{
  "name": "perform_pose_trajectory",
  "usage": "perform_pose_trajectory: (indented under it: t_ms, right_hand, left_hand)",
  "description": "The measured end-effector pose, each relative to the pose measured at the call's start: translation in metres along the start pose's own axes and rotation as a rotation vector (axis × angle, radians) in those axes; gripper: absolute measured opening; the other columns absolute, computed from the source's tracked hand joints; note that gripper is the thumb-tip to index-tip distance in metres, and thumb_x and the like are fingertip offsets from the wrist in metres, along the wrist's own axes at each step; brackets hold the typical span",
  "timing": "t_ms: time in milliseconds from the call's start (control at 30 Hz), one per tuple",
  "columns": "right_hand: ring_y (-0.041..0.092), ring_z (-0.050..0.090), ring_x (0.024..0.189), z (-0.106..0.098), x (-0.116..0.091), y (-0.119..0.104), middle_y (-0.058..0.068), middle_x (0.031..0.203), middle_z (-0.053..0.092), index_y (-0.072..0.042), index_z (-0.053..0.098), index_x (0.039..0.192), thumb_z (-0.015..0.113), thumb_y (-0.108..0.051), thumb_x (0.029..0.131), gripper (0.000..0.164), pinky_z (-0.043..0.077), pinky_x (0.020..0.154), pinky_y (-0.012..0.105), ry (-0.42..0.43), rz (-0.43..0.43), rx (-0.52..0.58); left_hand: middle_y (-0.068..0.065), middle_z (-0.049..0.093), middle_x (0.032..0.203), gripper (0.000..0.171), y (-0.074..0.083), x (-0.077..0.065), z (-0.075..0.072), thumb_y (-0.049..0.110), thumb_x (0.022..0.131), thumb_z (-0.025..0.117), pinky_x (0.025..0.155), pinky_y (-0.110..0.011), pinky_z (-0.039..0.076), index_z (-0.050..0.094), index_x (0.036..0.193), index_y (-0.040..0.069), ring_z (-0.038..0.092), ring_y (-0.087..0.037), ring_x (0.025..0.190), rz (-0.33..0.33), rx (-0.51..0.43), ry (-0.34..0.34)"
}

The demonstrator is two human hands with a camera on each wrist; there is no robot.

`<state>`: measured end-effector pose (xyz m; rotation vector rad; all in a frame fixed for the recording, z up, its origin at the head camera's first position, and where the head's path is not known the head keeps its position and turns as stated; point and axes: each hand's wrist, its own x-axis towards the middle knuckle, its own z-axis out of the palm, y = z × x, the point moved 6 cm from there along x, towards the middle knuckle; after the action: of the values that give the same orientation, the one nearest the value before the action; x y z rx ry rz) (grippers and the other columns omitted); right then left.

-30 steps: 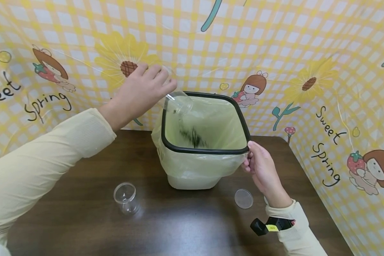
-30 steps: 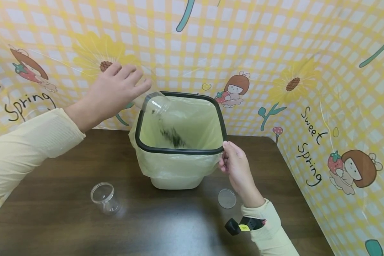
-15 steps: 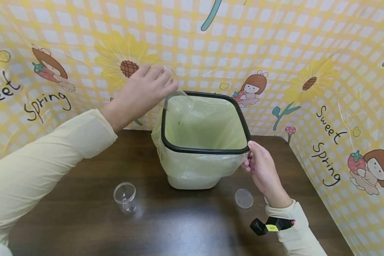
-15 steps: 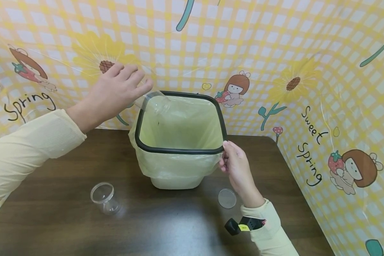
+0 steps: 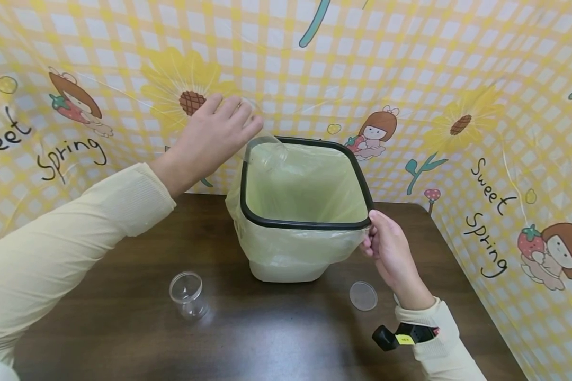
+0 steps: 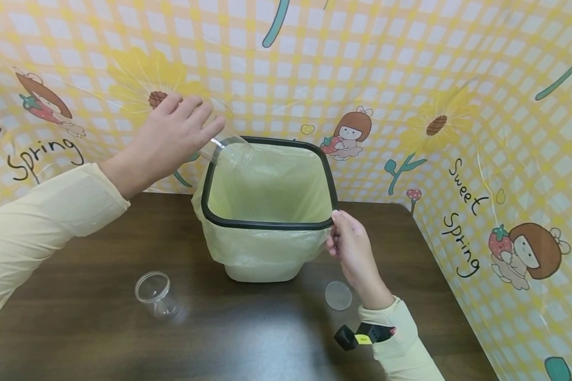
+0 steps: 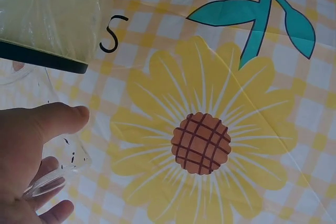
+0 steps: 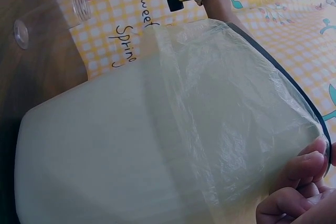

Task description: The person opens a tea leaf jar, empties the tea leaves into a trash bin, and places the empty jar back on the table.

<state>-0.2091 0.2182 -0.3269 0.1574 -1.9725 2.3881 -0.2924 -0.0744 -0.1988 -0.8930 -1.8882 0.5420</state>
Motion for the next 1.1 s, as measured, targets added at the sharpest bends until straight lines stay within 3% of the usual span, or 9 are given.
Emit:
perform_pose_trajectory:
  t_ms: [233, 433, 700, 933, 1033, 1100]
  right_hand:
    - [0.006, 0.042, 0.052, 0.0002, -0.0001, -0.0002, -0.004, 0.063, 0.047, -0.012, 0.050, 0.076, 0.039, -0.020, 0.110, 0.037, 0.034, 0.049, 0.018, -0.004, -0.003, -0.003]
    - [0.006, 0.042, 0.053, -0.0003, 0.0002, 0.0000, -0.004, 0.063, 0.047, -0.012, 0.051, 0.075, 0.039, -0.019, 0.109, 0.037, 0.035, 0.050, 0.018, -0.013, -0.010, -0.003]
    - [0.005, 0.042, 0.052, -0.0012, 0.0009, 0.0015, -0.005, 0.062, 0.047, -0.014, 0.051, 0.075, 0.038, -0.018, 0.109, 0.036, 0.034, 0.050, 0.017, -0.005, -0.006, -0.006]
    - [0.005, 0.042, 0.052, -0.0016, 0.0022, 0.0015, -0.005, 0.062, 0.046, -0.014, 0.051, 0.075, 0.038, -0.018, 0.109, 0.036, 0.034, 0.050, 0.018, 0.000, -0.003, -0.008]
    - [0.006, 0.042, 0.052, -0.0020, 0.0029, 0.0020, -0.005, 0.062, 0.046, -0.014, 0.051, 0.075, 0.037, -0.017, 0.108, 0.036, 0.033, 0.049, 0.018, 0.008, 0.002, -0.009]
    - [0.006, 0.042, 0.052, -0.0022, 0.0031, 0.0023, -0.004, 0.062, 0.046, -0.014, 0.051, 0.075, 0.037, -0.017, 0.108, 0.036, 0.033, 0.049, 0.018, 0.008, 0.004, -0.010]
  left_hand:
    - [-0.017, 0.055, 0.100, 0.025, -0.0014, -0.0009, 0.0015, -0.012, 0.091, 0.060, 0.083, -0.043, 0.044, 0.052, 0.109, 0.002, 0.052, -0.034, 0.094, -0.012, -0.054, -0.038]
    - [-0.017, 0.055, 0.099, 0.017, 0.0003, -0.0015, 0.0008, -0.012, 0.096, 0.053, 0.081, -0.043, 0.045, 0.051, 0.108, 0.001, 0.053, -0.034, 0.094, -0.007, -0.068, -0.033]
    - [-0.020, 0.059, 0.105, 0.029, -0.0007, -0.0021, 0.0006, -0.012, 0.094, 0.058, 0.086, -0.046, 0.047, 0.054, 0.120, 0.000, 0.056, -0.036, 0.100, -0.029, -0.118, -0.041]
    - [-0.020, 0.059, 0.100, 0.026, -0.0034, -0.0017, 0.0012, -0.010, 0.097, 0.053, 0.083, -0.047, 0.048, 0.055, 0.120, 0.000, 0.057, -0.037, 0.098, -0.063, -0.166, -0.036]
    - [-0.019, 0.058, 0.097, 0.026, -0.0049, -0.0019, 0.0020, -0.008, 0.095, 0.057, 0.081, -0.046, 0.048, 0.056, 0.119, 0.000, 0.058, -0.037, 0.095, -0.075, -0.170, -0.034]
    - [-0.020, 0.059, 0.097, 0.030, -0.0058, -0.0023, 0.0026, -0.001, 0.090, 0.068, 0.081, -0.046, 0.049, 0.055, 0.118, 0.000, 0.059, -0.037, 0.095, -0.082, -0.164, -0.037]
